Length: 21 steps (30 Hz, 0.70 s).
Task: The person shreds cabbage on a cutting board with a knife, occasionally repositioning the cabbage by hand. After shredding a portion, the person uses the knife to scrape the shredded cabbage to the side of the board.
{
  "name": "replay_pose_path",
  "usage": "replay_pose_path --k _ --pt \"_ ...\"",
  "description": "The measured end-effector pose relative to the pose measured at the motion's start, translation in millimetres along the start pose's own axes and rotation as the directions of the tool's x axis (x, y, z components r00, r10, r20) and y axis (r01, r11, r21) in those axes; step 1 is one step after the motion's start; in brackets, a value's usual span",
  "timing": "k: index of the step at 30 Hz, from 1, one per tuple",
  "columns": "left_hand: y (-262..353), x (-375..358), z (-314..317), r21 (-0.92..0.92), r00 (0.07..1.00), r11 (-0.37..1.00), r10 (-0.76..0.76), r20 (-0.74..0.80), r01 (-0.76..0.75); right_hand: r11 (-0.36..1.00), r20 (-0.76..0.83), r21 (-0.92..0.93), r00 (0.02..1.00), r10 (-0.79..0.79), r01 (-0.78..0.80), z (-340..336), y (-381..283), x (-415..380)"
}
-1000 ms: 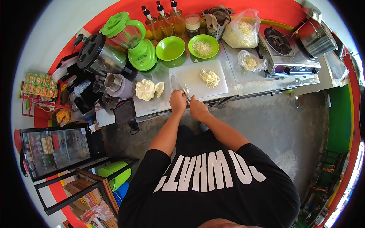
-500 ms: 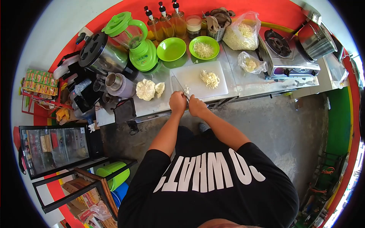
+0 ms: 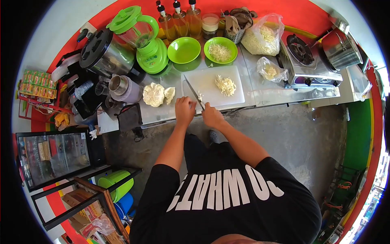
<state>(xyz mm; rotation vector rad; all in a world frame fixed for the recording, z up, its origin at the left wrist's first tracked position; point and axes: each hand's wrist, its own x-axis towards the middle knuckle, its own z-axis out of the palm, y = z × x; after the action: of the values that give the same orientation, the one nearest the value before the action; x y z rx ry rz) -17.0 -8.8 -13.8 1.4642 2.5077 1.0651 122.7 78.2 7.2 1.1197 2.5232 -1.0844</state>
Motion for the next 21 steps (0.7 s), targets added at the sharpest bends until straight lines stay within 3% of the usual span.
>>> replay_pose_path --k 2,6,8,14,21 --pt "-11.1 -6.4 -4.1 -0.013 0.999 0.999 0.051 -0.016 -0.051 0.994 -0.095 0.111 0.995 0.017 -0.007 -8.1 -0.9 -14.7" --pt "-18.5 -17.6 -3.5 0.065 0.992 0.99 0.128 -0.019 -0.127 0.995 -0.032 0.084 0.998 0.049 -0.046 -14.8 -1.9 -31.1" --pt "-14.5 -17.1 0.4 0.087 0.996 0.993 0.085 -0.033 -0.082 0.997 0.056 0.064 0.997 -0.044 0.041 -14.9 2.6 -39.0" --pt "-11.5 -17.1 6.3 0.198 0.999 0.98 0.031 -0.022 -0.026 0.987 0.033 0.139 0.996 -0.083 0.077 -18.9 39.5 -51.0" --pt "-9.2 -17.3 6.0 0.271 1.0 0.962 0.027 0.012 -0.029 0.986 -0.036 0.159 0.998 0.049 -0.043 -52.1 85.2 -56.2"
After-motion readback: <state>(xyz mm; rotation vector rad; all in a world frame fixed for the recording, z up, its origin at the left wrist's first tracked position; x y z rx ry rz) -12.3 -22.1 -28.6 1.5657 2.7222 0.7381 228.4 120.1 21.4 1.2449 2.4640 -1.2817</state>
